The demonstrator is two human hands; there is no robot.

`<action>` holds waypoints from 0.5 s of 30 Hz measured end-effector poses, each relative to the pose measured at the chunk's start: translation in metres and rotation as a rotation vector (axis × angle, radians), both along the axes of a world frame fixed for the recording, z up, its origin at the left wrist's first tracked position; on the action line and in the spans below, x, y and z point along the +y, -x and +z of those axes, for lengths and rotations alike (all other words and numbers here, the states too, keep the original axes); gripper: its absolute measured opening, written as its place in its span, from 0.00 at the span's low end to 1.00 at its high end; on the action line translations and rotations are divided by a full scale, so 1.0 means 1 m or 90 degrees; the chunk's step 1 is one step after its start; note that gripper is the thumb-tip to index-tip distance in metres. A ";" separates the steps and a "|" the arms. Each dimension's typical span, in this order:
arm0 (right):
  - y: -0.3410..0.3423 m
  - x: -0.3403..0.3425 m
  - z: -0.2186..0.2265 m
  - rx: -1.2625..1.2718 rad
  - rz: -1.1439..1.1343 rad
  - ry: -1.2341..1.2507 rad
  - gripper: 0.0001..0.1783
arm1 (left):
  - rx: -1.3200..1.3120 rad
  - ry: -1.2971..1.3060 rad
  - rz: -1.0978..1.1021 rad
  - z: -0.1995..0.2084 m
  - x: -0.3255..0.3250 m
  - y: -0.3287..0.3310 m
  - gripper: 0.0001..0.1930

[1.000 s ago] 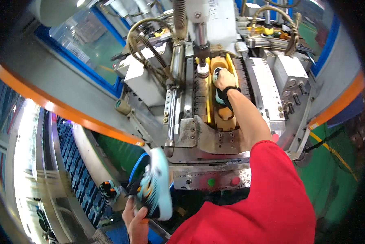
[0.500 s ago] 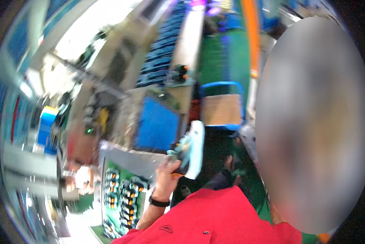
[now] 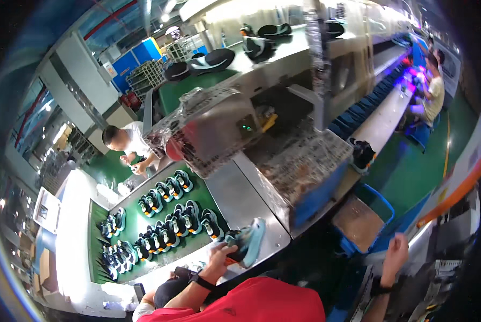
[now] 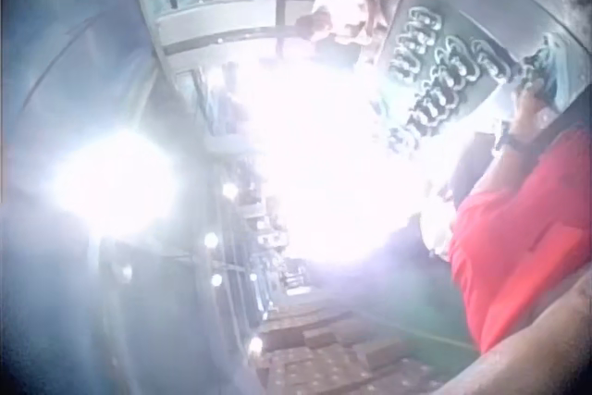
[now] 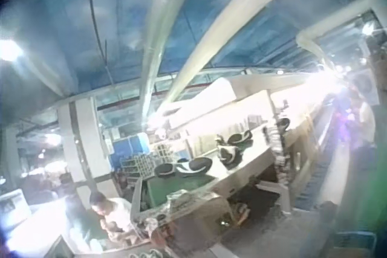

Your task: Operating a heel-lasting or shaping machine to process shoes in a factory.

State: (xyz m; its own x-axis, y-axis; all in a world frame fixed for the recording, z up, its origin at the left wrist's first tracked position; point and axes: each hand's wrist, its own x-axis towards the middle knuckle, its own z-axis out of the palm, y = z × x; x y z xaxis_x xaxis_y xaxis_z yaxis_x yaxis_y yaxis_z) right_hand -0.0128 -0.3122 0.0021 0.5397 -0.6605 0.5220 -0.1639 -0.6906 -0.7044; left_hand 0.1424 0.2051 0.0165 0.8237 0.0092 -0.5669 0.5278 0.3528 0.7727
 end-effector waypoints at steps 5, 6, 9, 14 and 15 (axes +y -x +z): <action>-0.198 0.061 0.100 0.135 0.143 0.020 0.08 | -0.051 -0.048 0.069 -0.056 0.092 -0.138 0.13; -0.223 0.070 0.099 0.149 0.155 0.048 0.10 | -0.056 -0.086 0.075 -0.059 0.103 -0.173 0.14; -0.289 0.089 0.082 0.169 0.185 0.150 0.15 | -0.084 -0.034 0.210 -0.118 0.149 -0.282 0.14; -0.327 0.092 0.044 0.201 0.141 0.200 0.27 | -0.059 -0.496 0.249 -0.190 0.235 -0.432 0.22; -0.302 0.042 0.018 0.205 0.151 0.133 0.27 | -0.093 -0.553 0.271 -0.229 0.242 -0.465 0.25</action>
State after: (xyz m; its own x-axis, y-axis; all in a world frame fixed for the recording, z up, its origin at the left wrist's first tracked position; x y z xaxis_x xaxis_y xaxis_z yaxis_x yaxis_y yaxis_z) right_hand 0.2892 -0.2699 0.0199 0.8204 -0.3970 0.4114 -0.1714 -0.8572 -0.4856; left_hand 0.6074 0.4468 -0.2126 0.7165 0.6881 -0.1144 0.3662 -0.2316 0.9013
